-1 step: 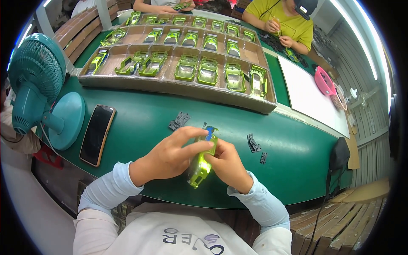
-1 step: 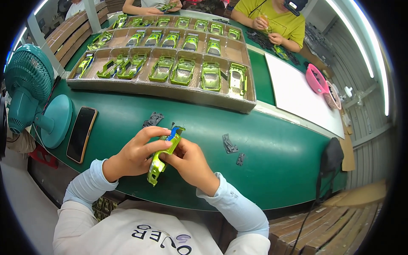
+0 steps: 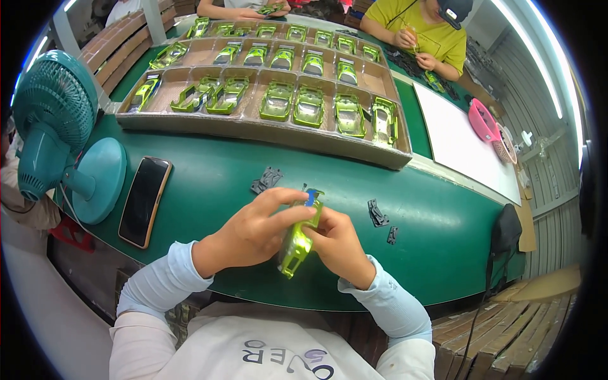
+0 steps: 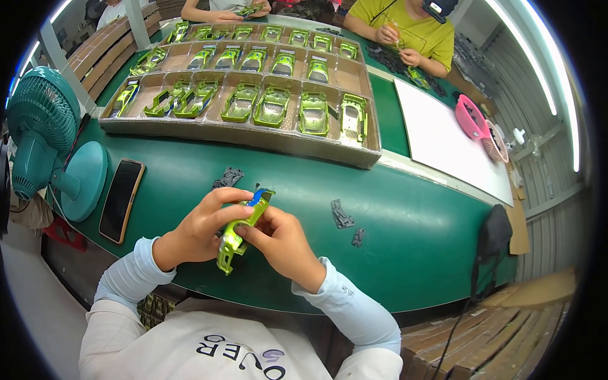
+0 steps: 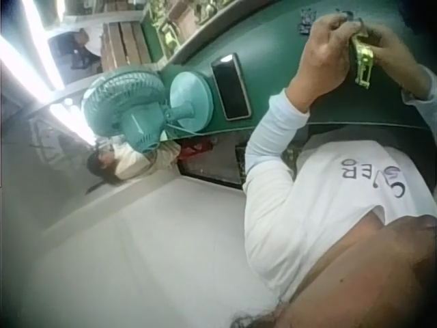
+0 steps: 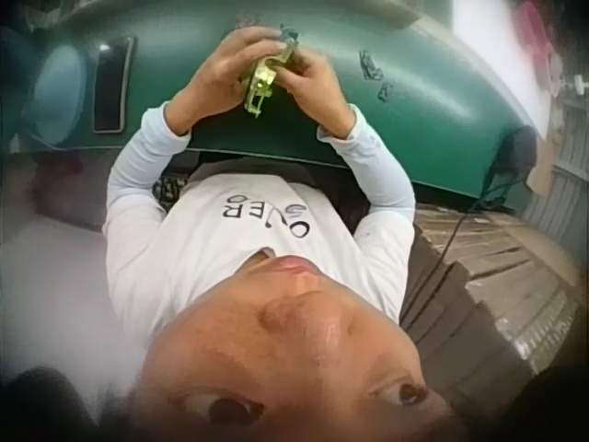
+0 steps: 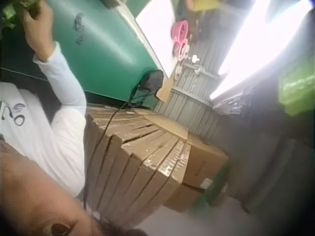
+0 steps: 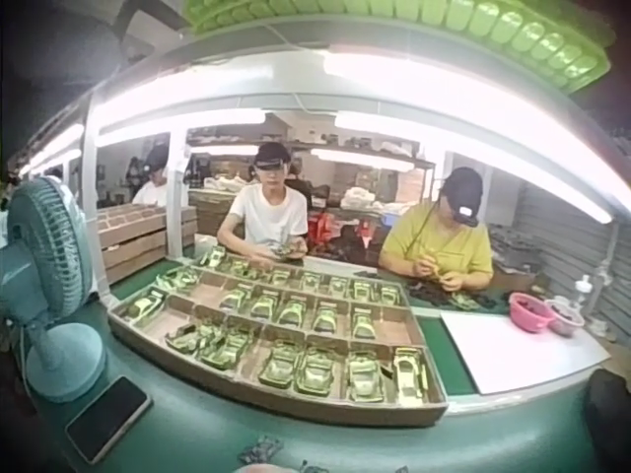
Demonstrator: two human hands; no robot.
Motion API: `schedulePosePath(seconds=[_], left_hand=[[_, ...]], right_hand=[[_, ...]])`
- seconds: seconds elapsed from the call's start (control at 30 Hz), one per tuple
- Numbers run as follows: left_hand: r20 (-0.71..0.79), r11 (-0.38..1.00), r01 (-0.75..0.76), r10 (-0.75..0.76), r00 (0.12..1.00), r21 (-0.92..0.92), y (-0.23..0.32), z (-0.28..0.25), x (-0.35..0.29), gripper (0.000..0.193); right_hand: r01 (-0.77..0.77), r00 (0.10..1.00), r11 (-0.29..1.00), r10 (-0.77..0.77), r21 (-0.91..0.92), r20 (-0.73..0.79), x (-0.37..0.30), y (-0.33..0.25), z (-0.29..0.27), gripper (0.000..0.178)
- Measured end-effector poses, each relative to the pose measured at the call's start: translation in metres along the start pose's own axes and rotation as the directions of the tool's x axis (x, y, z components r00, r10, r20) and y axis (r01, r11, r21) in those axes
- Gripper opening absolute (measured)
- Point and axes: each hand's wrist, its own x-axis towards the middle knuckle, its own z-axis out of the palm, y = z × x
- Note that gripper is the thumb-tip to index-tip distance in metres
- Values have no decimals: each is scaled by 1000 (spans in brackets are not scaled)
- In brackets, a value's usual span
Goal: The person assembles toy cars by taking car bodies from a tray, attaching plastic components to them by hand, and placing the assembled car bodies back into the tray.
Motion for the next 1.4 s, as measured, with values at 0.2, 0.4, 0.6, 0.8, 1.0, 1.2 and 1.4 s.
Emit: schedulePosePath(seconds=[0.2,0.4,0.6,0.8,1.0,1.2,1.4], left_hand=[[-62,908,314,-343,937,-277,1,0,-3,65],[-3,866,372,-395,919,-333,4,1,-3,67],[42,826,458,-472,881,-327,7,0,1,71],[83,798,508,-511,855,-325,7,0,0,71],[168,706,539,-527,833,-460,9,-1,2,71],[189,646,508,-499,846,-570,5,1,-1,73],[226,658,497,-456,861,-566,6,-1,-2,73]], right_hand=[[366,927,858,-371,-361,58,-4,-7,-2,7],[453,879,790,-472,-414,61,-3,-1,1,10],[354,929,900,-370,-254,-17,-3,1,-4,11],[127,992,985,-126,119,-16,-3,-5,-6,16],[33,992,944,-72,327,108,-1,2,-12,23],[-198,971,844,99,499,217,2,-6,-15,24],[-74,974,982,33,172,226,2,-1,-16,19]])
